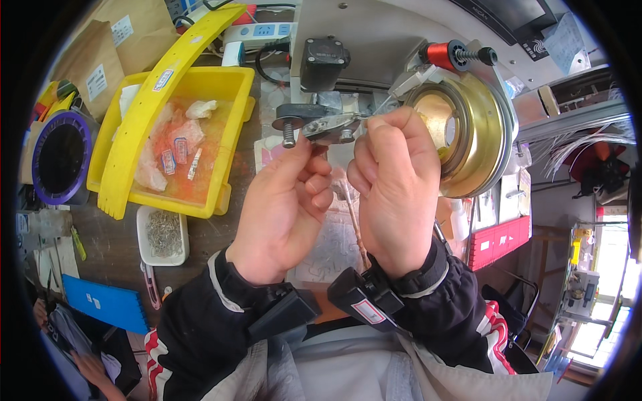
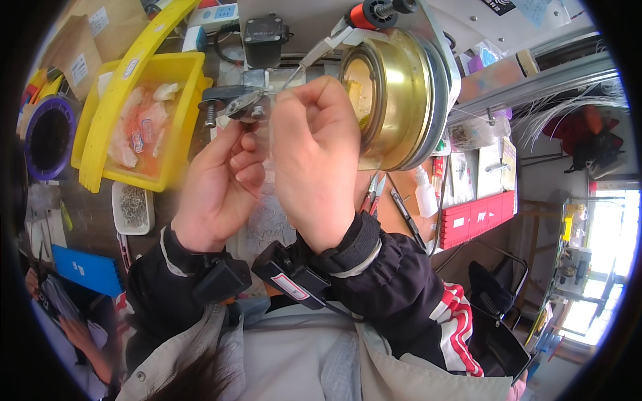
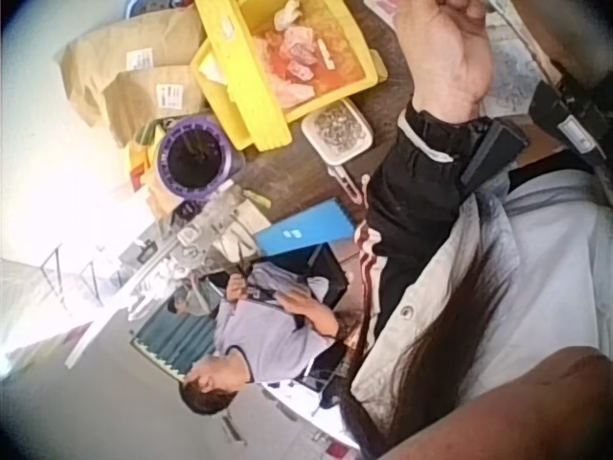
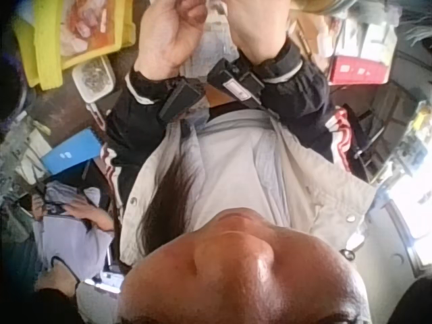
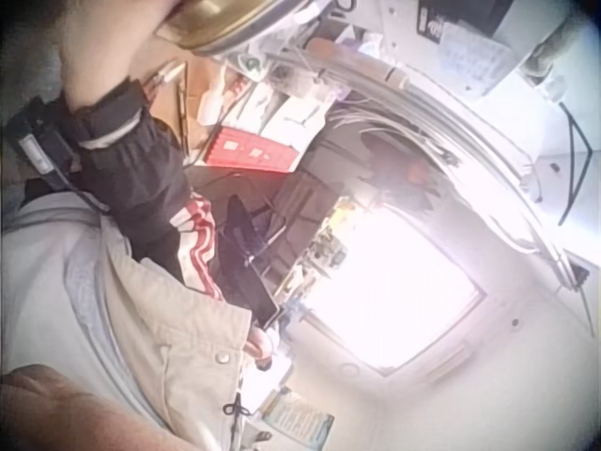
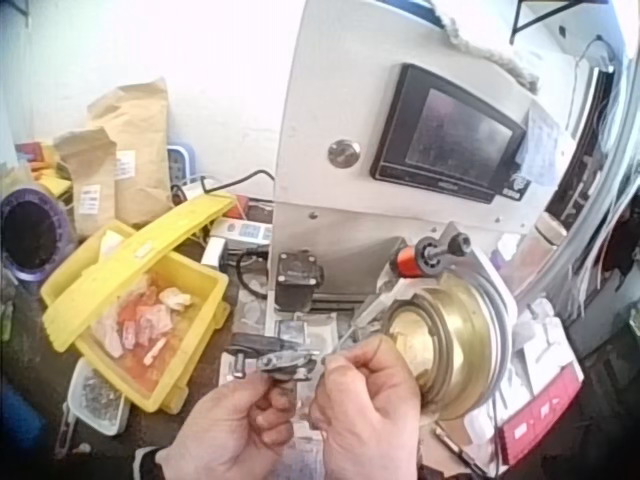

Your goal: Assembling small metal components using wire, glue, and tape at a workbench.

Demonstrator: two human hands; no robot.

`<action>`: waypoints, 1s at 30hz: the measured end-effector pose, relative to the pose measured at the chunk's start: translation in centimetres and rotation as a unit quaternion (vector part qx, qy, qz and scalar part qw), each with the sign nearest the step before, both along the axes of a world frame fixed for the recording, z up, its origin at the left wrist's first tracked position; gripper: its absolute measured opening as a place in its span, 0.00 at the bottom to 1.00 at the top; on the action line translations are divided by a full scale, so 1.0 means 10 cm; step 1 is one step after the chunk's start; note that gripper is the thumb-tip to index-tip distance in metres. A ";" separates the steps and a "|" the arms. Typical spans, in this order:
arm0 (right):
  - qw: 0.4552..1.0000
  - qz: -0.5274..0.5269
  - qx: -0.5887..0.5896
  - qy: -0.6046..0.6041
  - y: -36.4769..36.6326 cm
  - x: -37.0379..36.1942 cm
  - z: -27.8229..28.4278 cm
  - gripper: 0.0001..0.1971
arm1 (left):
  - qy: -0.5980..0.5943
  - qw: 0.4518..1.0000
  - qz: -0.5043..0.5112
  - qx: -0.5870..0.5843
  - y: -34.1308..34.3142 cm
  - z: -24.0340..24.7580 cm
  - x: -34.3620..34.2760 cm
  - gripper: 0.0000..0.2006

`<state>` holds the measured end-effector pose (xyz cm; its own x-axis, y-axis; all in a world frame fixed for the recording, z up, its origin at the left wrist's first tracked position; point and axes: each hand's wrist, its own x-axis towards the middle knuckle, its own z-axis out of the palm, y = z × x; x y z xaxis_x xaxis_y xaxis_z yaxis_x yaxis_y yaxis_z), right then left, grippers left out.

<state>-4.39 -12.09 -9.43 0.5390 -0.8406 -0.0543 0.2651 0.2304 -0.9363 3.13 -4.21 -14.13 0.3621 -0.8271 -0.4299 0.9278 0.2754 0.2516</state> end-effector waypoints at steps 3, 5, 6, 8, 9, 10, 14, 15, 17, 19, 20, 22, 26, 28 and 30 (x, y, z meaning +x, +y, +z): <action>1.000 0.001 -0.011 0.000 0.00 -0.01 -0.02 0.03 | -0.021 1.000 -0.003 0.000 0.02 -0.01 0.01 0.08; 1.000 0.012 -0.007 -0.008 0.00 -0.01 -0.03 0.03 | -0.053 0.998 0.014 0.018 0.04 0.04 0.03 0.07; 1.000 0.011 -0.006 -0.007 0.00 -0.01 -0.04 0.03 | -0.083 0.995 0.029 0.035 0.05 0.05 0.04 0.06; 1.000 0.008 -0.001 -0.007 0.01 -0.01 -0.05 0.03 | -0.123 0.990 0.031 0.058 0.04 0.07 0.03 0.07; 1.000 0.009 0.000 -0.007 0.01 -0.01 -0.04 0.03 | -0.163 0.983 0.034 0.081 0.04 0.09 0.01 0.07; 1.000 0.007 0.001 -0.007 0.02 -0.01 -0.04 0.03 | -0.163 0.983 0.035 0.082 0.03 0.10 -0.01 0.07; 1.000 0.014 0.005 -0.012 0.00 -0.02 -0.05 0.03 | -0.276 0.940 0.144 0.139 0.03 0.12 -0.08 0.09; 1.000 0.014 0.007 -0.013 0.00 -0.01 -0.04 0.03 | -0.337 0.908 0.199 0.151 0.05 0.12 -0.09 0.11; 1.000 0.017 0.000 -0.012 0.00 0.00 -0.04 0.03 | -0.417 0.869 0.191 0.184 0.08 0.14 -0.11 0.14; 1.000 0.020 0.002 -0.023 -0.04 -0.02 -0.06 0.03 | -0.557 0.784 0.175 0.209 0.09 0.08 -0.10 0.21; 0.999 0.027 0.006 -0.039 -0.06 -0.04 -0.07 0.04 | -0.558 0.783 0.175 0.211 0.10 0.08 -0.12 0.21; 0.999 0.027 0.007 -0.035 -0.07 -0.05 -0.05 0.04 | -0.661 0.691 0.177 0.234 0.11 0.09 -0.19 0.22; 0.999 0.040 0.014 -0.029 -0.07 -0.06 -0.08 0.04 | -0.583 0.763 0.219 0.173 0.05 -0.03 -0.21 0.21; 0.998 0.045 0.017 -0.030 -0.09 -0.07 -0.05 0.04 | -0.603 0.743 0.209 0.201 0.06 -0.02 -0.21 0.21; 0.998 0.050 0.022 -0.032 -0.07 -0.07 -0.05 0.04 | -0.628 0.721 0.205 0.207 0.07 -0.06 -0.20 0.21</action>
